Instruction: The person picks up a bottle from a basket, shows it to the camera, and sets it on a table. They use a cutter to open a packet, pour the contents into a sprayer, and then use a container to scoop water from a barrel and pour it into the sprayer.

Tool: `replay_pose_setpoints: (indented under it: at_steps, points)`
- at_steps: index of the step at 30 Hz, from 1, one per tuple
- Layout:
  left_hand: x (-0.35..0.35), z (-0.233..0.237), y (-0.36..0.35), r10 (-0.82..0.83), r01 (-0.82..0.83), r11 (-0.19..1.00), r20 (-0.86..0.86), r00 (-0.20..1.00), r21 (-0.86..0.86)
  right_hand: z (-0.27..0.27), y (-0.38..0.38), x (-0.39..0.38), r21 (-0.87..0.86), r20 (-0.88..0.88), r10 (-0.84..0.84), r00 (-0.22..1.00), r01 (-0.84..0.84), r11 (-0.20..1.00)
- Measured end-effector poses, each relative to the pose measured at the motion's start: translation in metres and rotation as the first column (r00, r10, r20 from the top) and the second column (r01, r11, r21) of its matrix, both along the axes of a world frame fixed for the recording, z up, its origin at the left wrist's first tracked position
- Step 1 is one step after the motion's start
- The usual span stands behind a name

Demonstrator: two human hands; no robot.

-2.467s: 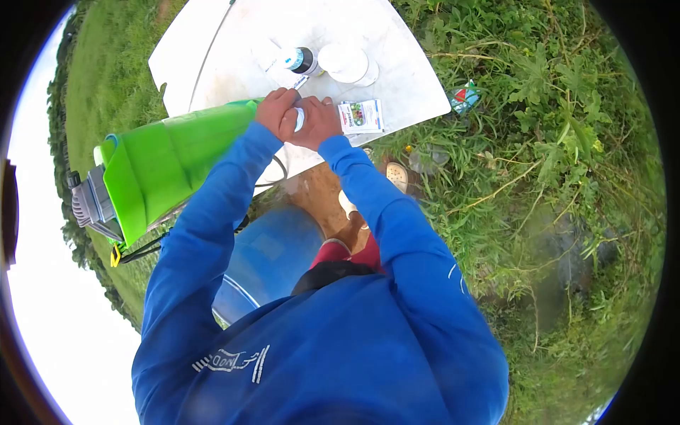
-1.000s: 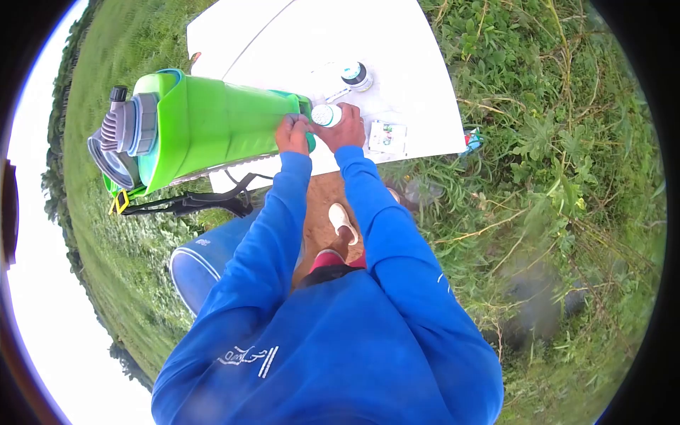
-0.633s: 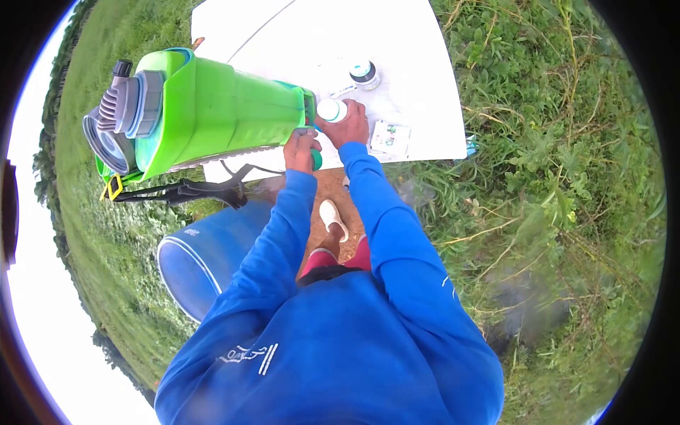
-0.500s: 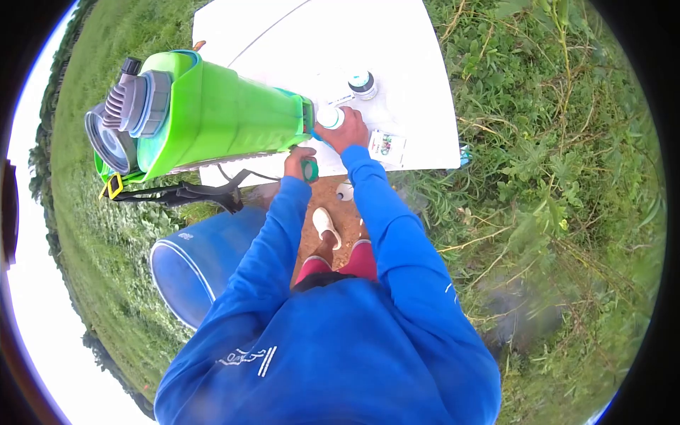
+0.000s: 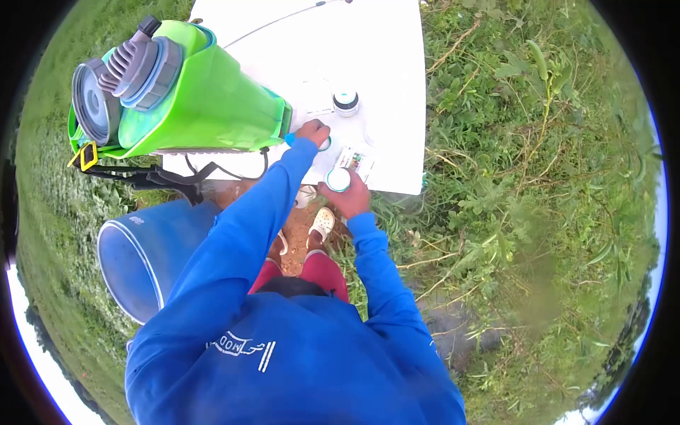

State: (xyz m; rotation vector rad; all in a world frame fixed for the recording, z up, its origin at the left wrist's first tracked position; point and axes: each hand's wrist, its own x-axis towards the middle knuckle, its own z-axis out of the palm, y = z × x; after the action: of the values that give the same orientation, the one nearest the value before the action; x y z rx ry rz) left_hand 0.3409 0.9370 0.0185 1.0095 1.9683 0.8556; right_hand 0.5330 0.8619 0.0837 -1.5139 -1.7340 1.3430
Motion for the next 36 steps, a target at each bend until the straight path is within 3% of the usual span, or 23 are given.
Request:
replay_pose_setpoints:
  at_steps: [1,3,5,7,9,11,13,15,18,20,21,22,23,26,29,32,36]
  points:
    - [0.001,0.0,0.007,0.005,-0.005,1.0,0.009,1.0,0.002,-0.004,-0.002,0.002,0.024,-0.002,0.01,1.0,-0.01,1.0]
    - [0.002,-0.002,0.013,0.045,-0.052,0.985,0.047,0.998,0.166,-0.008,0.001,0.002,0.032,0.02,0.038,0.999,-0.038,0.999]
    - [0.007,0.026,-0.001,0.046,-0.037,0.983,-0.046,0.998,0.179,-0.005,0.007,-0.005,0.026,0.028,0.039,0.999,-0.04,0.999]
    - [0.018,0.056,-0.032,0.032,0.042,0.89,-0.154,0.988,0.454,-0.011,0.017,-0.009,0.126,0.001,0.079,0.997,-0.078,0.989]
    - [0.021,0.078,-0.081,0.019,0.08,0.857,-0.186,0.982,0.509,-0.009,0.025,-0.014,0.265,0.051,0.058,0.997,-0.07,0.962]
    - [0.023,0.073,-0.14,-0.017,0.089,0.887,-0.16,0.987,0.452,-0.007,0.034,-0.02,0.331,0.049,0.068,0.996,-0.08,0.94]
    - [0.017,0.041,-0.209,-0.094,0.132,0.963,-0.162,0.982,0.237,-0.003,0.041,-0.027,0.348,0.102,-0.001,0.995,-0.034,0.937]
    - [0.018,0.015,-0.28,-0.026,0.028,0.999,-0.064,0.998,0.026,-0.007,0.045,-0.034,0.399,0.12,0.006,0.993,-0.054,0.915]
    - [0.005,-0.03,-0.37,0.016,-0.019,1.0,-0.108,0.994,-0.022,-0.012,0.049,-0.045,0.399,0.156,-0.028,0.987,-0.037,0.916]
    - [-0.002,-0.033,-0.427,0.01,0.01,0.916,0.049,0.999,-0.401,-0.023,0.053,-0.053,0.345,0.1,-0.013,0.995,-0.022,0.938]
    - [-0.001,-0.02,-0.444,0.096,-0.084,0.901,0.007,0.995,-0.425,-0.032,0.056,-0.052,0.195,0.049,-0.002,0.999,-0.007,0.981]
    - [0.0,-0.007,-0.454,0.181,-0.175,0.876,-0.032,0.983,-0.45,-0.035,0.06,-0.051,0.157,0.127,0.029,0.991,-0.049,0.986]
    - [0.002,-0.008,-0.471,0.273,-0.243,0.816,-0.021,0.962,-0.524,-0.01,0.051,-0.059,-0.008,0.12,0.019,0.993,-0.018,1.0]
    - [0.014,-0.007,-0.516,0.604,-0.48,0.685,0.058,0.795,-0.548,-0.008,0.048,-0.06,-0.129,0.118,0.018,0.993,-0.003,0.992]
    - [0.037,-0.031,-0.565,0.782,-0.584,0.535,0.097,0.616,-0.61,-0.005,0.048,-0.058,-0.187,0.099,-0.006,0.995,0.024,0.982]
    - [0.072,-0.064,-0.615,0.795,-0.639,0.522,0.051,0.605,-0.566,-0.005,0.046,-0.061,-0.162,0.16,0.023,0.987,0.004,0.987]
    - [0.078,-0.035,-0.65,0.859,-0.648,0.458,0.115,0.499,-0.608,-0.027,0.073,-0.049,-0.279,0.106,-0.079,0.991,0.106,0.954]
